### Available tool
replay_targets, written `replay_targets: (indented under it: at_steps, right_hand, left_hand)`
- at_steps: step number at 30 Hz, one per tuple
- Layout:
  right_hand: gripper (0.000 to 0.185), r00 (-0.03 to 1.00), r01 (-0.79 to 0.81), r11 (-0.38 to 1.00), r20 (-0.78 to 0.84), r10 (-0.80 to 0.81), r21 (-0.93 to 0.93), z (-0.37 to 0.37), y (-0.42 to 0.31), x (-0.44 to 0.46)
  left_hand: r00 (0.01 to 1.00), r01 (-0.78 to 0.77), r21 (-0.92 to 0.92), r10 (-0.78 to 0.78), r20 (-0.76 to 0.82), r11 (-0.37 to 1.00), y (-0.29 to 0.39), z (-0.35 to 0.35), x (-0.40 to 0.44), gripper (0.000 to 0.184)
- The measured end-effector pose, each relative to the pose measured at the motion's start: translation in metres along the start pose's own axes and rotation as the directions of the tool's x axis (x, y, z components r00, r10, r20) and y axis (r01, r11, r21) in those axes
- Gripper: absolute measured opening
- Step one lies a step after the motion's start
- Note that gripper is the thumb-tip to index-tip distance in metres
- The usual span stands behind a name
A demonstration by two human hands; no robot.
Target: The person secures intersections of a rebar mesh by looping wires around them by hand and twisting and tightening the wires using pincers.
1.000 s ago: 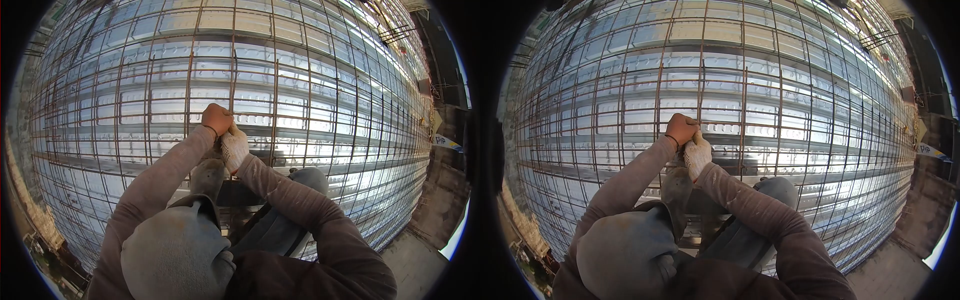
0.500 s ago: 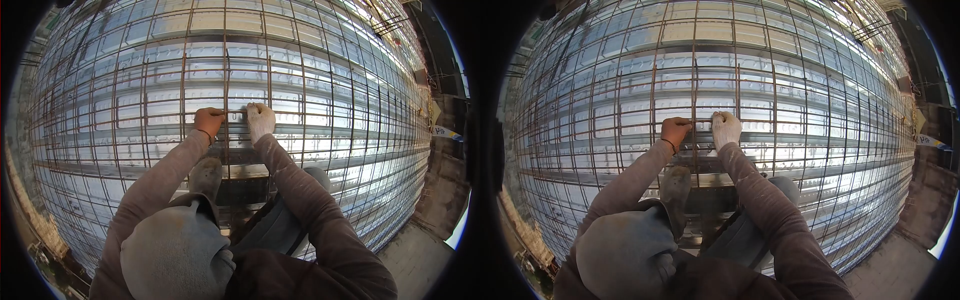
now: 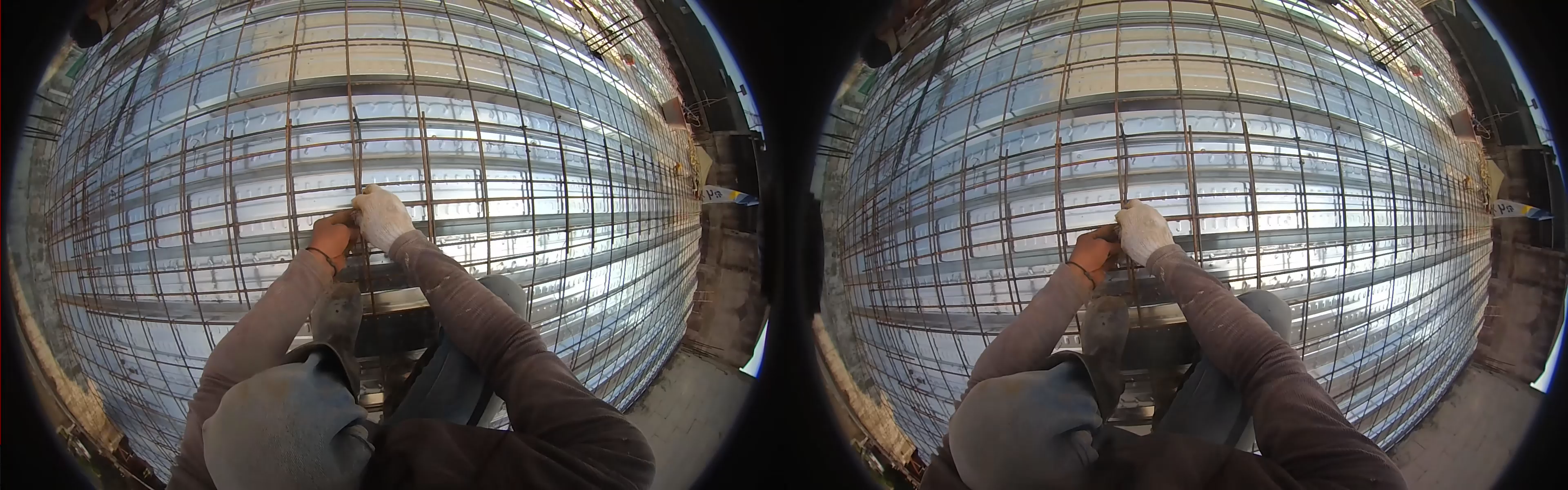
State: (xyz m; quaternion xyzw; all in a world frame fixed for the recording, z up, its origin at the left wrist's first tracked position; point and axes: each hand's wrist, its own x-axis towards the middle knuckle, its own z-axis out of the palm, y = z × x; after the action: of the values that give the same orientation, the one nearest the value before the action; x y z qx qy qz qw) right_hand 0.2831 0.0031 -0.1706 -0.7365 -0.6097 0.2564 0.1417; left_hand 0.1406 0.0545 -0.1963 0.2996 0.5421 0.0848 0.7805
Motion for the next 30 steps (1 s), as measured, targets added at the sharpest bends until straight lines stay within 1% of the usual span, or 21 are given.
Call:
replay_targets:
  at_steps: [2,4,5,7,8,10,11,12,13,14,15,17,18,19,21,22,23,24,26,29,30]
  right_hand:
    - [0.013,1.000,-0.009,1.000,-0.007,0.009,-0.010,-0.003,-0.002,0.001]
    - [0.017,1.000,-0.019,1.000,-0.006,0.019,-0.019,0.001,-0.002,0.000]
    - [0.017,0.999,-0.038,0.998,-0.020,0.036,-0.057,0.002,-0.003,0.000]
    - [0.017,0.998,-0.051,0.994,-0.034,0.048,-0.097,0.008,0.003,0.002]
    - [0.015,0.997,-0.069,0.995,-0.044,0.066,-0.066,0.011,0.006,0.004]
    - [0.014,0.996,-0.083,0.996,-0.047,0.081,-0.034,0.012,0.008,0.002]
    - [0.014,0.991,-0.113,0.991,-0.070,0.118,0.075,0.011,0.009,0.001]
    - [0.014,0.984,-0.138,0.973,-0.088,0.157,0.184,0.011,0.008,0.000]
    - [0.014,0.985,-0.133,0.974,-0.085,0.151,0.184,0.012,0.004,-0.002]
    - [0.013,0.976,-0.143,0.976,-0.138,0.166,0.165,0.014,-0.001,-0.007]
    - [0.013,0.965,-0.156,0.976,-0.189,0.183,0.149,0.017,-0.006,-0.014]
    - [0.014,0.960,-0.158,0.982,-0.214,0.178,0.105,0.022,-0.016,-0.025]
    - [0.016,0.955,-0.164,0.984,-0.239,0.175,0.062,0.025,-0.022,-0.031]
    - [0.016,0.953,-0.166,0.984,-0.245,0.178,0.066,0.032,-0.027,-0.036]
    - [0.046,0.925,-0.295,0.950,-0.220,0.310,0.099,0.047,-0.042,-0.042]
    - [0.065,0.808,-0.518,0.702,0.010,0.589,0.489,0.045,-0.054,-0.042]
    - [0.061,0.749,-0.566,0.535,0.121,0.651,0.627,0.048,-0.058,-0.041]
    - [0.058,0.805,-0.511,0.587,0.110,0.583,0.628,0.052,-0.055,-0.044]
    - [0.051,0.918,-0.353,0.769,0.041,0.393,0.533,0.056,-0.036,-0.048]
    - [0.042,0.964,-0.253,0.914,0.008,0.264,0.316,0.060,0.007,-0.043]
    - [0.039,0.965,-0.258,0.933,0.018,0.262,0.253,0.060,0.021,-0.040]
  left_hand:
    - [1.000,0.020,-0.039,-0.019,0.004,0.999,-0.002,-0.004,0.005,0.048]
    - [0.998,-0.062,0.109,0.063,0.000,0.992,-0.007,-0.007,0.011,0.048]
    - [0.998,-0.058,0.110,0.059,-0.003,0.992,-0.010,-0.010,0.012,0.048]
    - [0.982,-0.174,0.424,0.187,0.010,0.889,-0.015,-0.013,0.015,0.044]
    - [0.982,-0.174,0.423,0.189,0.007,0.890,-0.016,-0.016,0.019,0.044]
    - [0.896,-0.382,0.644,0.437,0.082,0.663,-0.020,-0.024,0.025,0.040]
    - [0.896,-0.380,0.643,0.437,0.076,0.665,-0.018,-0.030,0.030,0.040]
    - [0.952,-0.273,0.546,0.304,0.036,0.792,-0.002,-0.031,0.027,0.038]
    - [0.987,-0.149,0.435,0.159,0.014,0.888,0.016,-0.031,0.021,0.036]
    - [0.996,-0.083,0.399,0.083,0.018,0.913,0.033,-0.029,0.013,0.034]
    - [0.996,-0.082,0.398,0.084,0.014,0.914,0.038,-0.030,0.017,0.034]
    - [0.978,0.210,0.052,-0.210,-0.007,0.976,0.050,-0.028,0.027,0.031]
    - [0.962,0.273,-0.042,-0.273,0.000,0.961,0.053,-0.023,0.031,0.029]
    - [0.965,0.261,-0.023,-0.261,0.011,0.965,0.054,-0.012,0.030,0.027]
    - [0.986,0.154,0.170,-0.162,0.034,0.973,0.052,0.019,0.029,0.023]
    - [0.995,0.061,0.312,-0.080,0.050,0.948,0.049,0.040,0.028,0.022]
    - [0.998,-0.029,0.451,-0.002,0.068,0.892,0.044,0.062,0.026,0.020]
    - [0.996,-0.089,0.551,0.059,0.071,0.830,0.038,0.084,0.024,0.018]
    - [0.996,-0.078,0.579,0.083,0.019,0.811,0.029,0.117,0.016,0.016]
    - [1.000,-0.016,0.465,0.026,-0.015,0.885,0.025,0.124,0.016,0.019]
    - [0.965,-0.254,0.577,0.240,0.102,0.776,0.020,0.108,0.023,0.017]
